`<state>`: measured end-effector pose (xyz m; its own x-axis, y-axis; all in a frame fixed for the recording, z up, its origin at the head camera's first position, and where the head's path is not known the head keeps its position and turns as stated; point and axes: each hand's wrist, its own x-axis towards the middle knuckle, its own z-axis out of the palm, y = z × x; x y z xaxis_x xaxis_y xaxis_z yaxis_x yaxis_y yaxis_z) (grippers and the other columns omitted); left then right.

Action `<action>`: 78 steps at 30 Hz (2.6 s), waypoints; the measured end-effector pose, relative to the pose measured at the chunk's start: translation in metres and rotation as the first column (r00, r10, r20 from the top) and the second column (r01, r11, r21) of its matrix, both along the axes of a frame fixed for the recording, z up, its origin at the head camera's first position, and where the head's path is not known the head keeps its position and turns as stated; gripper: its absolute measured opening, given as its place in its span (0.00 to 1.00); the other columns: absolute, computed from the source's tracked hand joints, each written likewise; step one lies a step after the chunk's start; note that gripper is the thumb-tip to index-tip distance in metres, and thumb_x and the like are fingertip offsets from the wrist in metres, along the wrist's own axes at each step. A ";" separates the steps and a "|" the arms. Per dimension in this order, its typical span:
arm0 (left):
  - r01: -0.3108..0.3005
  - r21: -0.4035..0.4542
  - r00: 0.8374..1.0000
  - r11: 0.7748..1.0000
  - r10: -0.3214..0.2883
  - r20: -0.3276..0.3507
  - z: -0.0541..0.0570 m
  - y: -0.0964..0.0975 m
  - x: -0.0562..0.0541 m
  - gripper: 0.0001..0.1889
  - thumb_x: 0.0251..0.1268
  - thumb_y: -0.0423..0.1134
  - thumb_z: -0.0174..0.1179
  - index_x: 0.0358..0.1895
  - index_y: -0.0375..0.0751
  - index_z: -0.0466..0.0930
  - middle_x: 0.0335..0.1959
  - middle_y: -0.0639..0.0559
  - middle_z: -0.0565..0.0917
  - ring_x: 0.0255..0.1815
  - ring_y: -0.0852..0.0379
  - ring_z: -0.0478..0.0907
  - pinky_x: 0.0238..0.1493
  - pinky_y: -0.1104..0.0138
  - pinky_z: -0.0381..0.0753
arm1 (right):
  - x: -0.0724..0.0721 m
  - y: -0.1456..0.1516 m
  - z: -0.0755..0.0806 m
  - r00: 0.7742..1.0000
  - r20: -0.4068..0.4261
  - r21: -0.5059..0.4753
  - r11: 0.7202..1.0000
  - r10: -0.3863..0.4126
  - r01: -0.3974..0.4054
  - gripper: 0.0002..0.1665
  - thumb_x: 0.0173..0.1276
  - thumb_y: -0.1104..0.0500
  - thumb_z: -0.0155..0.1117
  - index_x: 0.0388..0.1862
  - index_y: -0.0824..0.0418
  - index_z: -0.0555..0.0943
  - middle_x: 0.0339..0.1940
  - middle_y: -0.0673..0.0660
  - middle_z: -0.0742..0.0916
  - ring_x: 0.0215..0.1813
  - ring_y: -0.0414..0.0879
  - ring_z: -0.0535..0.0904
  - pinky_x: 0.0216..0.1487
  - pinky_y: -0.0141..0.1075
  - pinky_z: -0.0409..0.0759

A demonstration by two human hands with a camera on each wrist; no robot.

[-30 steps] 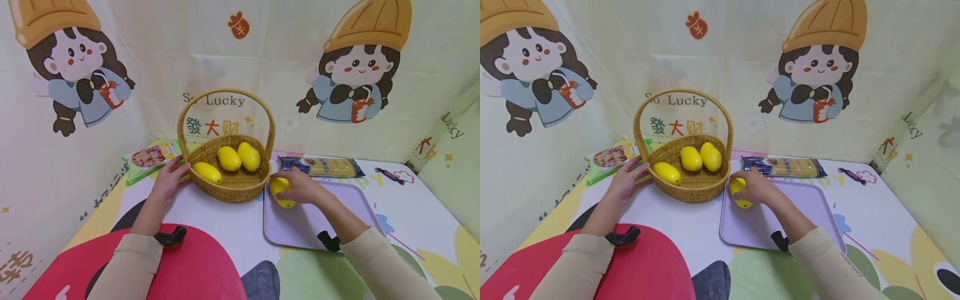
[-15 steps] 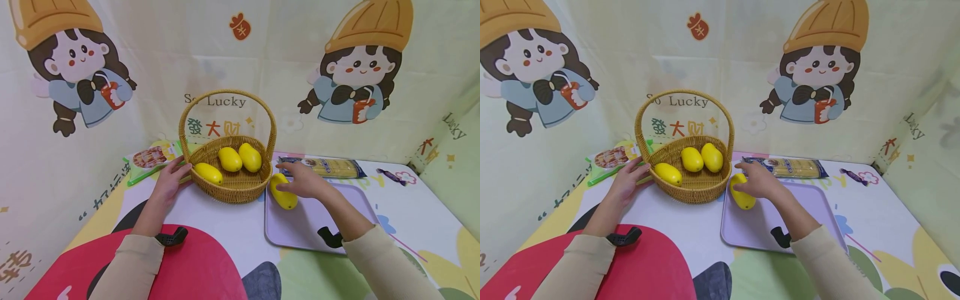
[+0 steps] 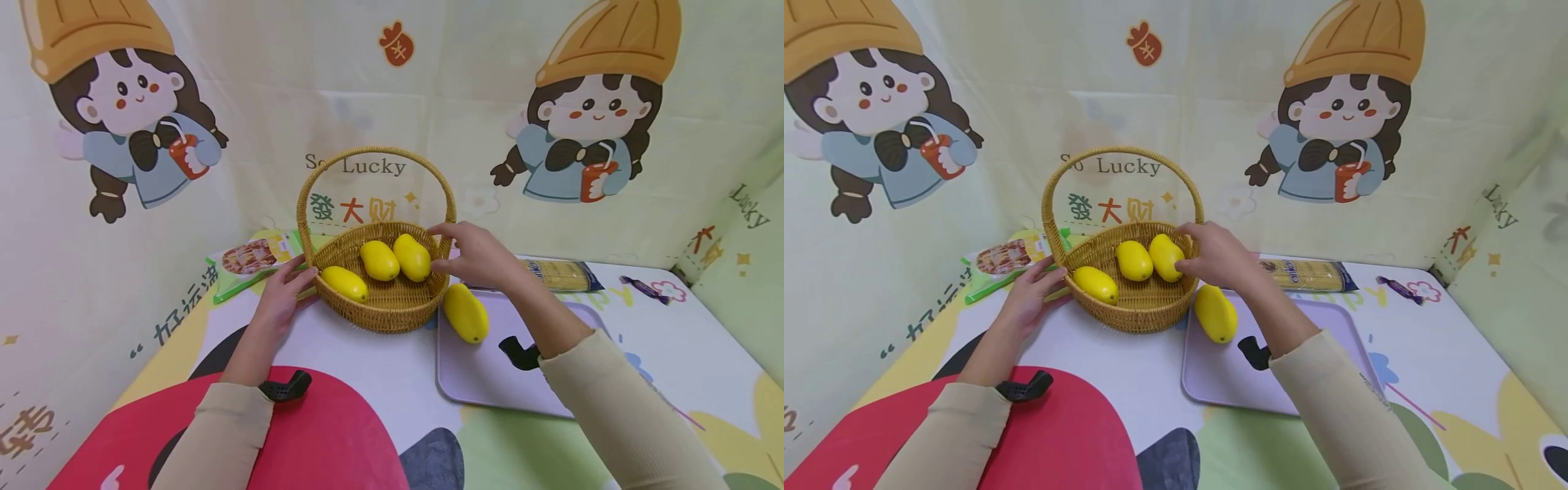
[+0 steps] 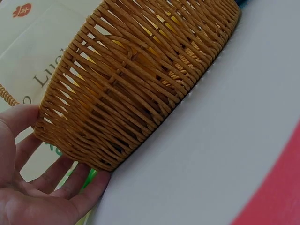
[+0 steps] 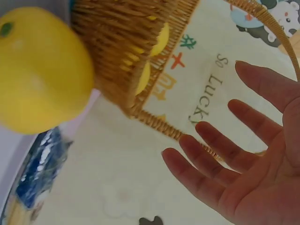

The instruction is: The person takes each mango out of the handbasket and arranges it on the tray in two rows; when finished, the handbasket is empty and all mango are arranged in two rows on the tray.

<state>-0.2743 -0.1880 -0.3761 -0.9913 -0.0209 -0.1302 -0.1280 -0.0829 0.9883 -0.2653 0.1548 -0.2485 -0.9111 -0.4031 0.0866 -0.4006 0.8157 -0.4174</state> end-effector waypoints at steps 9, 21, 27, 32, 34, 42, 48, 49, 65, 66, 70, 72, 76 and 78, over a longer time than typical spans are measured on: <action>-0.003 0.004 1.000 1.000 0.003 -0.002 0.001 0.000 -0.001 0.34 0.80 0.48 0.57 0.83 0.57 0.56 0.79 0.43 0.65 0.75 0.44 0.69 0.75 0.50 0.73 | -0.018 -0.026 0.011 0.997 0.074 0.024 0.999 0.035 -0.037 0.36 0.68 0.55 0.71 0.75 0.52 0.74 0.69 0.63 0.80 0.69 0.60 0.75 0.68 0.55 0.79; -0.024 0.016 1.000 1.000 0.024 0.015 -0.002 0.002 0.002 0.34 0.80 0.47 0.56 0.83 0.55 0.56 0.78 0.42 0.65 0.74 0.44 0.70 0.74 0.50 0.73 | -0.049 -0.051 0.008 0.975 0.211 0.090 0.992 0.070 -0.090 0.38 0.66 0.58 0.72 0.75 0.50 0.74 0.76 0.61 0.75 0.75 0.60 0.70 0.73 0.55 0.74; -0.031 0.016 0.999 0.999 0.030 0.015 -0.005 0.000 0.001 0.34 0.80 0.47 0.56 0.83 0.55 0.56 0.78 0.42 0.66 0.74 0.44 0.70 0.74 0.50 0.74 | -0.067 -0.058 0.000 0.956 0.287 0.104 0.989 0.068 -0.102 0.39 0.66 0.58 0.72 0.76 0.46 0.73 0.79 0.57 0.72 0.77 0.59 0.67 0.75 0.56 0.71; -0.034 0.021 0.999 0.999 0.034 0.012 -0.003 0.000 0.000 0.34 0.80 0.47 0.57 0.83 0.55 0.57 0.78 0.43 0.66 0.74 0.44 0.70 0.75 0.50 0.74 | -0.086 -0.062 -0.002 0.943 0.330 0.123 0.988 0.044 -0.089 0.39 0.67 0.58 0.71 0.76 0.45 0.73 0.80 0.57 0.70 0.77 0.57 0.66 0.76 0.54 0.70; -0.032 0.021 0.999 0.999 0.032 0.011 -0.002 0.001 -0.001 0.34 0.80 0.48 0.57 0.83 0.56 0.57 0.78 0.43 0.66 0.75 0.44 0.70 0.75 0.51 0.73 | -0.092 -0.062 -0.003 0.936 0.350 0.133 0.988 0.029 -0.080 0.39 0.67 0.59 0.71 0.77 0.46 0.73 0.82 0.57 0.67 0.77 0.57 0.65 0.76 0.54 0.69; -0.039 0.009 0.999 0.999 0.039 0.000 -0.001 0.004 -0.003 0.32 0.80 0.47 0.56 0.83 0.57 0.58 0.77 0.44 0.67 0.75 0.45 0.70 0.74 0.51 0.74 | -0.100 -0.063 -0.010 0.900 0.427 0.124 0.992 -0.087 0.037 0.40 0.66 0.61 0.70 0.76 0.42 0.74 0.83 0.56 0.65 0.75 0.58 0.64 0.77 0.56 0.68; -0.040 0.008 0.999 0.999 0.040 0.007 -0.002 0.003 -0.003 0.33 0.80 0.47 0.56 0.83 0.57 0.58 0.77 0.44 0.67 0.74 0.45 0.70 0.74 0.51 0.74 | -0.101 -0.065 -0.014 0.881 0.458 0.163 0.985 -0.124 0.054 0.40 0.65 0.62 0.70 0.75 0.41 0.75 0.83 0.57 0.65 0.72 0.57 0.65 0.75 0.55 0.70; -0.041 0.009 0.999 0.999 0.041 0.005 -0.002 0.003 -0.003 0.32 0.80 0.47 0.56 0.82 0.57 0.58 0.77 0.44 0.67 0.74 0.45 0.70 0.74 0.51 0.75 | -0.101 -0.065 -0.014 0.881 0.457 0.175 0.983 -0.126 0.050 0.39 0.65 0.63 0.70 0.74 0.41 0.75 0.82 0.57 0.66 0.72 0.57 0.65 0.75 0.54 0.70; -0.041 0.026 0.999 0.999 0.041 0.001 -0.001 0.003 -0.001 0.33 0.80 0.46 0.57 0.83 0.56 0.58 0.77 0.42 0.67 0.75 0.44 0.69 0.75 0.50 0.73 | -0.100 -0.068 -0.021 0.861 0.495 0.214 0.977 -0.115 0.008 0.38 0.64 0.62 0.72 0.72 0.39 0.77 0.82 0.58 0.66 0.70 0.59 0.67 0.74 0.54 0.72; -0.042 0.027 0.999 0.999 0.042 0.002 -0.001 0.003 -0.001 0.33 0.80 0.46 0.57 0.82 0.56 0.58 0.77 0.42 0.67 0.75 0.44 0.69 0.75 0.50 0.73 | -0.100 -0.068 -0.021 0.860 0.497 0.208 0.978 -0.117 0.013 0.38 0.64 0.62 0.72 0.72 0.39 0.77 0.81 0.59 0.66 0.69 0.60 0.68 0.74 0.54 0.73; -0.045 0.032 0.999 0.998 0.045 -0.001 -0.001 0.004 0.000 0.32 0.80 0.46 0.57 0.82 0.55 0.59 0.77 0.42 0.68 0.74 0.44 0.69 0.75 0.50 0.73 | -0.101 -0.067 -0.021 0.861 0.497 0.189 0.982 -0.108 0.014 0.38 0.64 0.63 0.72 0.72 0.39 0.77 0.81 0.58 0.66 0.68 0.59 0.68 0.72 0.54 0.75; -0.046 0.037 0.999 0.998 0.046 -0.002 -0.001 0.004 0.000 0.32 0.80 0.46 0.57 0.82 0.55 0.59 0.77 0.42 0.68 0.74 0.44 0.70 0.75 0.50 0.73 | -0.101 -0.066 -0.019 0.870 0.482 0.181 0.983 -0.100 0.013 0.39 0.63 0.63 0.71 0.72 0.40 0.77 0.80 0.59 0.67 0.68 0.59 0.68 0.72 0.53 0.75; -0.048 0.039 0.999 0.998 0.048 -0.001 -0.002 0.004 -0.001 0.32 0.80 0.46 0.57 0.82 0.55 0.60 0.77 0.43 0.68 0.74 0.44 0.70 0.75 0.50 0.73 | -0.099 -0.067 -0.015 0.898 0.432 0.175 0.984 -0.084 0.007 0.39 0.62 0.64 0.70 0.73 0.42 0.77 0.79 0.59 0.69 0.69 0.57 0.65 0.70 0.50 0.74; -0.052 0.035 0.999 0.998 0.052 0.004 -0.001 0.005 -0.001 0.32 0.80 0.46 0.57 0.82 0.55 0.59 0.77 0.43 0.68 0.74 0.44 0.70 0.75 0.50 0.73 | -0.097 -0.065 -0.012 0.906 0.417 0.166 0.986 -0.076 0.006 0.40 0.62 0.64 0.70 0.73 0.43 0.77 0.79 0.59 0.68 0.69 0.57 0.64 0.69 0.49 0.73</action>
<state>-0.2749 -0.1827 -0.3776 -0.9886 -0.0674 -0.1345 -0.1255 -0.1238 0.9843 -0.3627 0.0893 -0.2605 -0.8641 -0.3414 -0.3698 -0.1810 0.8963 -0.4048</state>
